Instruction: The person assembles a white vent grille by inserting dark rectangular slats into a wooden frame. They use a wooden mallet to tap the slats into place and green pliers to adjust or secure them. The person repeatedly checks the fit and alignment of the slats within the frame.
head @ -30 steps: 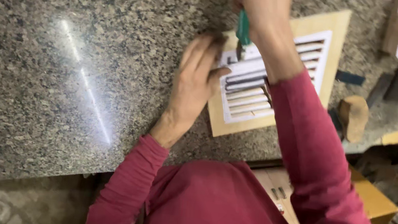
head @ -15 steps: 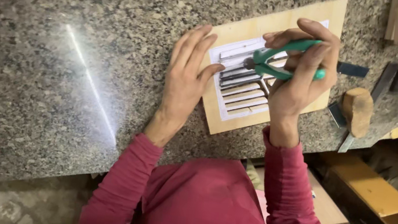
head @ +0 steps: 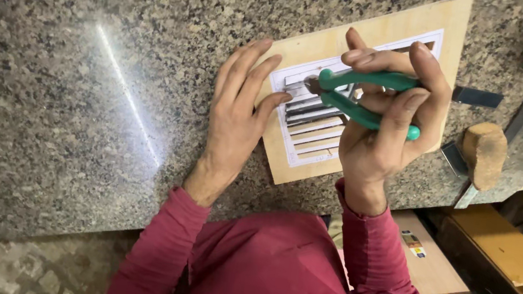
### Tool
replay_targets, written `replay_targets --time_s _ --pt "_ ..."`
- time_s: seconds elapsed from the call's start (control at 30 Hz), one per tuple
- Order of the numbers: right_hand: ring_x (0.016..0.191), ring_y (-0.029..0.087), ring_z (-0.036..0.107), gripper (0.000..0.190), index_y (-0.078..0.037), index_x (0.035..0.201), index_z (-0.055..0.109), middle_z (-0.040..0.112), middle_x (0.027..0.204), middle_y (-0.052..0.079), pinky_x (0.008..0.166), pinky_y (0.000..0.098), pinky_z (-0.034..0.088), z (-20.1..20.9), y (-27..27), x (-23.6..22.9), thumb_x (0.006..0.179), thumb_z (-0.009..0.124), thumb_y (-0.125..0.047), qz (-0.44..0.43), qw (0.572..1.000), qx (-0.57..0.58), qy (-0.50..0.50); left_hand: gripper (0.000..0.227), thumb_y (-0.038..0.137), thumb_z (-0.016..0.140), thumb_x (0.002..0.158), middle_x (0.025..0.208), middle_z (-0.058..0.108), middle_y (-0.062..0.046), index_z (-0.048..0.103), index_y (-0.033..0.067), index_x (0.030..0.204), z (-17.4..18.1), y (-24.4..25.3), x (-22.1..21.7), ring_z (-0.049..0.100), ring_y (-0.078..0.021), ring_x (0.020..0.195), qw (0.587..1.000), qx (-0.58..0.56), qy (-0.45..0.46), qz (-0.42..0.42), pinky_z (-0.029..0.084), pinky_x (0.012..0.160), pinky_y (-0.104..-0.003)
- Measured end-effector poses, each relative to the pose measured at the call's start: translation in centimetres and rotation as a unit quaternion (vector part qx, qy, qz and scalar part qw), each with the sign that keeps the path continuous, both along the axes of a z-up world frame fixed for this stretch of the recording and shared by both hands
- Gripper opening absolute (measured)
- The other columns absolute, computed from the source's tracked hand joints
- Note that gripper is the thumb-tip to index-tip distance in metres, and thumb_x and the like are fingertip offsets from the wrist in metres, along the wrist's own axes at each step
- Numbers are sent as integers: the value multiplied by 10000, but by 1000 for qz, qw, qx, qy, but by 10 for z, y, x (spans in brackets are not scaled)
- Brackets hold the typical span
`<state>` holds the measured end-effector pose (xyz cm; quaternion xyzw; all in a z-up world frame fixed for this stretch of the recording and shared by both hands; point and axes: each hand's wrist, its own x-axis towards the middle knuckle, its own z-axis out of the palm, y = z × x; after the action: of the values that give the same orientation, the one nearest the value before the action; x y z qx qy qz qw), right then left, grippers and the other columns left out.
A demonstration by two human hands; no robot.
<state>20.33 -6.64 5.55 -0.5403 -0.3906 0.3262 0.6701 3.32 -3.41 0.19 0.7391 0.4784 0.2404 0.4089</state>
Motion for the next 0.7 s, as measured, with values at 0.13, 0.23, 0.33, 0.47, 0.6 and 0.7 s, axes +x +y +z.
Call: replay_targets --time_s 0.13,0.23,0.33,0.47,0.6,0.7 --pt "1002 258 666 352 -81 1437 480 637 1077 176 1137 587 517 -2 -1 -7 1227 373 -342 -3 1000 -11 7 539 119 844 915 1551 489 -67 600 96 1396 0 -1 -1 446 -309 1483 1000 11 -3 4 428 1272 -443" --pt "932 233 638 369 -58 1363 516 604 1010 151 1123 589 513 -4 0 -9 1214 377 -365 8 1000 -5 23 520 128 846 910 1540 493 -61 623 118 1380 -2 -1 1 454 -306 1470 1000 14 5 7 441 1259 -437" --pt "908 221 639 374 -82 1286 536 564 984 140 1094 589 509 -5 -1 -8 1189 371 -404 24 999 8 27 507 121 843 915 1543 494 -56 632 121 1376 -5 -3 2 457 -299 1473 1000 16 8 5 443 1266 -442" --pt "987 252 664 395 -79 1324 520 593 1041 165 1124 595 492 -1 -4 -9 1189 372 -419 20 1000 -9 13 500 125 842 916 1548 484 -55 649 150 1377 -6 -5 1 445 -302 1478 1000 14 13 4 449 1267 -442" --pt "1124 305 693 441 -31 1439 484 661 1149 214 1187 607 470 2 -11 -7 1213 373 -392 -2 999 -21 34 505 97 830 921 1568 456 -57 681 222 1387 -5 -5 1 421 -303 1495 1000 11 19 -9 447 1277 -433" --pt "1143 310 688 447 -40 1477 474 654 1187 211 1176 611 469 -1 -15 -7 1212 360 -381 -4 1000 -13 22 525 83 835 914 1576 430 -74 689 266 1384 -2 -6 0 399 -313 1502 1000 16 19 -17 423 1286 -447"
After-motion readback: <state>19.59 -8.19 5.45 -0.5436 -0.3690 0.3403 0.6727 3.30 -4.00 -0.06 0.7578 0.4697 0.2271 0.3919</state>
